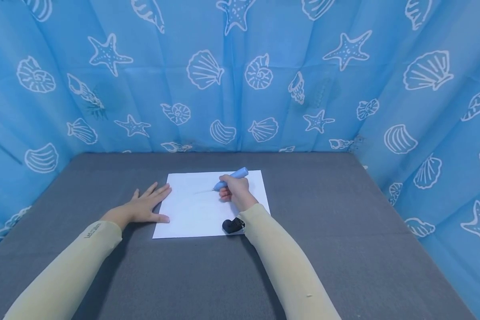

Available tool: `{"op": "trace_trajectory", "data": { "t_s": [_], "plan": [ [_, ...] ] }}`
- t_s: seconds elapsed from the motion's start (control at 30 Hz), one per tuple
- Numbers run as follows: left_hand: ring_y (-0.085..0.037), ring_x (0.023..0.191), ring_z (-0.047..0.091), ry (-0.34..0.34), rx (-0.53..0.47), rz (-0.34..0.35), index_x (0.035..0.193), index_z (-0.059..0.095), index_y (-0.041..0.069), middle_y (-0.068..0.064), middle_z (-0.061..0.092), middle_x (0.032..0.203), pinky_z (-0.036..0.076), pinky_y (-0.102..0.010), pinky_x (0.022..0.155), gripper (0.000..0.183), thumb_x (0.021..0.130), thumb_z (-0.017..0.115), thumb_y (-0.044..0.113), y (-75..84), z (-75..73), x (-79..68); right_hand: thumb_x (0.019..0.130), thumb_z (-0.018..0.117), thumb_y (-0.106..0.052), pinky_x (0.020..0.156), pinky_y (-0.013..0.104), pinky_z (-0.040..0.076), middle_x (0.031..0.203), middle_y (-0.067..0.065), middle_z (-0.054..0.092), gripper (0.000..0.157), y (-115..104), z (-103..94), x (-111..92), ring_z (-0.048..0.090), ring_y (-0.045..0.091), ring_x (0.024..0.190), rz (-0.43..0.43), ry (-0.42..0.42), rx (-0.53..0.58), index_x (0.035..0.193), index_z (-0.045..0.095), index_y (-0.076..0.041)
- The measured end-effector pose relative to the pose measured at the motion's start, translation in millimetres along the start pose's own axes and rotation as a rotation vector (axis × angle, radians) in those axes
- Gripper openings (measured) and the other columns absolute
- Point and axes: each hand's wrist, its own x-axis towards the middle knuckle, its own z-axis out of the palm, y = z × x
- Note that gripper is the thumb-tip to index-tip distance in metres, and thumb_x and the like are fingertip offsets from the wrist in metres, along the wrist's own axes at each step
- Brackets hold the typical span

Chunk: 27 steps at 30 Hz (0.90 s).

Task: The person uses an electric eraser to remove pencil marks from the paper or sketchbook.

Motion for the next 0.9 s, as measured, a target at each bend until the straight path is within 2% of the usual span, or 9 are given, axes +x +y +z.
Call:
{"op": "trace_trajectory", "data": {
  "t_s": [0.6,0.9],
  "plan": [
    [-0.042,0.146,-0.005,0.003,-0.005,0.001,0.156,0.014,0.01,-0.011,0.007,0.163,-0.01,-0.072,0.103,0.111,0.078,0.06,0.074,1.5,0.2,-0.5,0.091,0.068,-0.022,0.046,0.022,0.049,0.061,0.004,0.056,0.022,0.9,-1.1,1.1,0.052,0.01,0.045,0.011,-0.041,-0.027,0.086,0.061,-0.001],
    [-0.042,0.145,-0.005,0.01,-0.01,0.009,0.156,0.014,0.009,-0.012,0.007,0.162,-0.01,-0.072,0.103,0.111,0.078,0.06,0.073,1.5,0.7,-1.7,0.09,0.068,-0.021,0.045,0.023,0.05,0.06,0.005,0.056,0.024,2.6,1.3,0.4,0.054,0.01,0.044,-0.037,0.013,0.007,0.09,0.058,0.001]
  ]
}}
